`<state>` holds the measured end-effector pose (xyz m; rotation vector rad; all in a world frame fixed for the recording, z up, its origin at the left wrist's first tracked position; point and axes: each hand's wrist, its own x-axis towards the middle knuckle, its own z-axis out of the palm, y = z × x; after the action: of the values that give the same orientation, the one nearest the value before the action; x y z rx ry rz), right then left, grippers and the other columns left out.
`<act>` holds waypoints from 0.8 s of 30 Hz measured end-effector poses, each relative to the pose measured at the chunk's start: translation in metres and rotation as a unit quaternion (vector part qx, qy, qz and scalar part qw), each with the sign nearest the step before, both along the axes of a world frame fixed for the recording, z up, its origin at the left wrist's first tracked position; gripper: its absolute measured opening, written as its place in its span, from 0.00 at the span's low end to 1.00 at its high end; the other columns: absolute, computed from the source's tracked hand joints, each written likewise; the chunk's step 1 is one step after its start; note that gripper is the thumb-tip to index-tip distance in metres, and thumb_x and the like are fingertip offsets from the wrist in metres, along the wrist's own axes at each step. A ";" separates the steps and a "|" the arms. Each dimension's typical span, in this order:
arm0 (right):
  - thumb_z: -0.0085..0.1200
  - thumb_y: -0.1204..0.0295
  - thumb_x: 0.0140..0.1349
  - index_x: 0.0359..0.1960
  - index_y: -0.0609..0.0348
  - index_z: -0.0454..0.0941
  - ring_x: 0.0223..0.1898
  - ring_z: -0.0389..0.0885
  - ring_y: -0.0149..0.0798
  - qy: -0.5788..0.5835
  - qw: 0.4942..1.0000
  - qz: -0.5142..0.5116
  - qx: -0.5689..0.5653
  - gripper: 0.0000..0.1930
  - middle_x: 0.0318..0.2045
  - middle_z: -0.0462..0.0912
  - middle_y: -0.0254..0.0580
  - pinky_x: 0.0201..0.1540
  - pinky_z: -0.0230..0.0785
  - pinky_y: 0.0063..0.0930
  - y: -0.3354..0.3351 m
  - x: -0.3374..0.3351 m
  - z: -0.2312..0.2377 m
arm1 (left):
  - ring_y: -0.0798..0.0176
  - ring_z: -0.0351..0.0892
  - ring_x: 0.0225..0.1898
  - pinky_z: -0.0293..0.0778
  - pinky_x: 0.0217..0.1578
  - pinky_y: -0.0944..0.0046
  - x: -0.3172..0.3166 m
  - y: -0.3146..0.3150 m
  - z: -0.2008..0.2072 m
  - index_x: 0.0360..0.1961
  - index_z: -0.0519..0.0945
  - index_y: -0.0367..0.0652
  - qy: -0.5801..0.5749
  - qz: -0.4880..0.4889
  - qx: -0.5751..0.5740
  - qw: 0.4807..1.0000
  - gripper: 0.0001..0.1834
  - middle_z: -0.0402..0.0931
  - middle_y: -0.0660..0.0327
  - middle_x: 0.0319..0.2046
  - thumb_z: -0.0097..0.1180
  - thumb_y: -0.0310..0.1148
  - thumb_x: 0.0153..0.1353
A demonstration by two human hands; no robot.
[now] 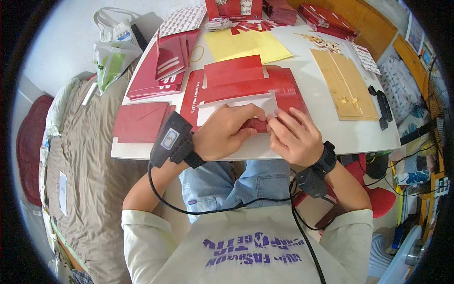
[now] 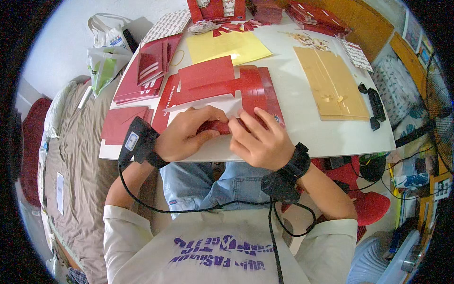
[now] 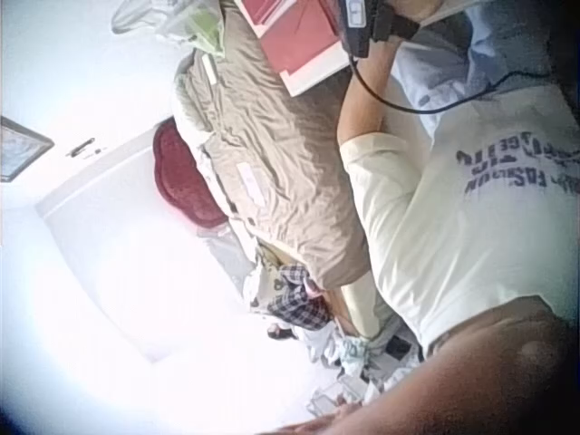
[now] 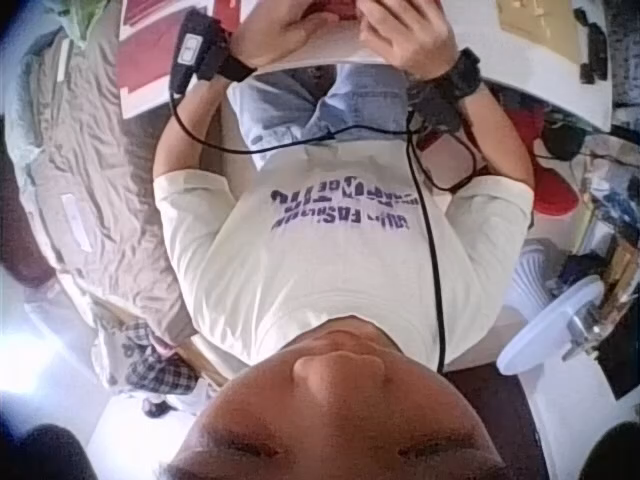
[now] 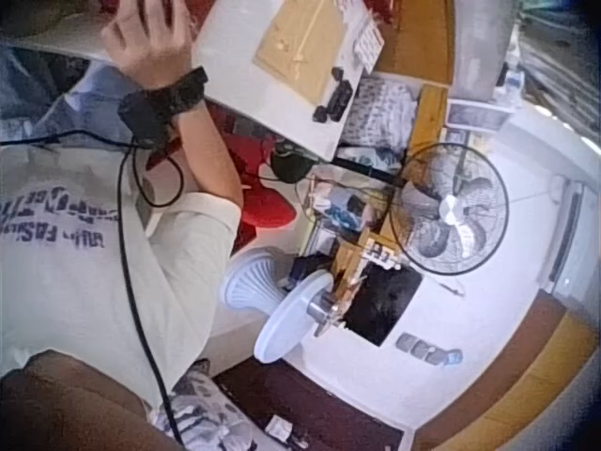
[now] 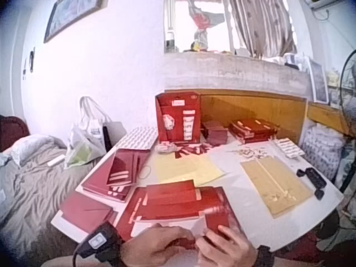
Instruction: Assembling and folding paper money wallets/envelopes for sale.
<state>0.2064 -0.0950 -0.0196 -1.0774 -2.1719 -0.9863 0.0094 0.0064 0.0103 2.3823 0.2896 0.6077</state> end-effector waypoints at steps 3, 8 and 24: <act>0.55 0.68 0.49 0.21 0.53 0.75 0.49 0.77 0.41 -0.022 1.000 0.006 -0.007 0.05 0.40 0.79 0.38 0.51 0.74 0.43 -0.001 0.001 0.001 | 0.47 0.78 0.32 0.72 0.35 0.53 0.000 0.001 0.001 0.36 0.73 0.41 -0.003 -0.011 0.019 1.000 0.08 0.77 0.53 0.29 0.55 0.24 0.54; 0.55 0.67 0.48 0.22 0.53 0.76 0.48 0.78 0.41 -0.038 0.999 0.003 -0.024 0.05 0.40 0.80 0.38 0.49 0.74 0.43 0.000 0.006 0.003 | 0.49 0.78 0.36 0.72 0.36 0.55 0.002 0.001 -0.006 0.32 0.73 0.42 -0.008 -0.002 0.044 0.999 0.07 0.76 0.54 0.35 0.58 0.26 0.52; 0.54 0.70 0.47 0.26 0.55 0.76 0.45 0.79 0.39 -0.014 0.998 0.004 -0.055 0.05 0.39 0.79 0.37 0.46 0.75 0.38 0.003 0.009 0.001 | 0.66 0.74 0.32 0.69 0.33 0.67 -0.009 -0.009 -0.018 0.36 0.81 0.37 -0.053 0.067 0.523 0.848 0.16 0.73 0.63 0.31 0.58 0.28 0.43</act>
<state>0.2159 -0.0923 -0.0189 -1.1109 -2.2738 -0.8926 0.0005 -0.0025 -0.0078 3.3588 0.0577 1.1840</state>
